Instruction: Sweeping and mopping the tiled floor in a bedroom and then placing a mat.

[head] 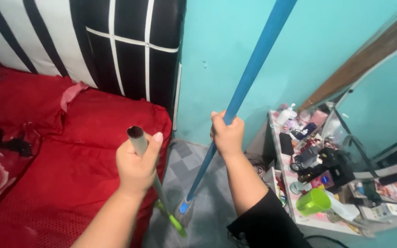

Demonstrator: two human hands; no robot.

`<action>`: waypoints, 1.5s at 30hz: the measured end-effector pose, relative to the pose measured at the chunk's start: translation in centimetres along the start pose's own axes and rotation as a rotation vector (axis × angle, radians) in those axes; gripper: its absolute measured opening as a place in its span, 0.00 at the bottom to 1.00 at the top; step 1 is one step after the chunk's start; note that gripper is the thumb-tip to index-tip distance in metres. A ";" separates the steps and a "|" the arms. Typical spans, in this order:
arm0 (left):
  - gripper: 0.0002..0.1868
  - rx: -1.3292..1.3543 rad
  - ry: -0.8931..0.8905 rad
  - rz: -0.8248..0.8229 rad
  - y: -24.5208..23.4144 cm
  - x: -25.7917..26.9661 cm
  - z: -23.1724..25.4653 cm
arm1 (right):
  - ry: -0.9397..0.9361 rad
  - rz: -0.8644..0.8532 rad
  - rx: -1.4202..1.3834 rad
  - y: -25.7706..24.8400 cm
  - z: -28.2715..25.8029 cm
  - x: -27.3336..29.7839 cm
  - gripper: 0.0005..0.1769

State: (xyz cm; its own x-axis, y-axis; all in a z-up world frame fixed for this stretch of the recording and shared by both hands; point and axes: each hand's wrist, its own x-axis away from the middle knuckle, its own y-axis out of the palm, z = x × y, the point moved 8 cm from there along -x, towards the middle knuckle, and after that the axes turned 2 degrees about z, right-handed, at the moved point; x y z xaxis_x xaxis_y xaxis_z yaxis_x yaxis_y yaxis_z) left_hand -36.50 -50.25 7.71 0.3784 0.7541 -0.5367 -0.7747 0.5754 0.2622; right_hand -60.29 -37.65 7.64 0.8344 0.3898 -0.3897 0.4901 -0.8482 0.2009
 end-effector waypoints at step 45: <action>0.04 -1.049 0.573 0.123 -6.7 -15.9 -59.3 | 0.727 -0.254 0.537 4.4 70.5 -51.0 0.25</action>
State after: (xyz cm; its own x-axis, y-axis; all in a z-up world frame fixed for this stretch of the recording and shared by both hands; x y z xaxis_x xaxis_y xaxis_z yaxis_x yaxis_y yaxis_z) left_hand -67.36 -84.88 -33.11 0.1992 0.3827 -0.9021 -0.9254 -0.2293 -0.3016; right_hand -118.44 -86.48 -34.95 0.7602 0.5606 0.3283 0.6482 -0.6886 -0.3251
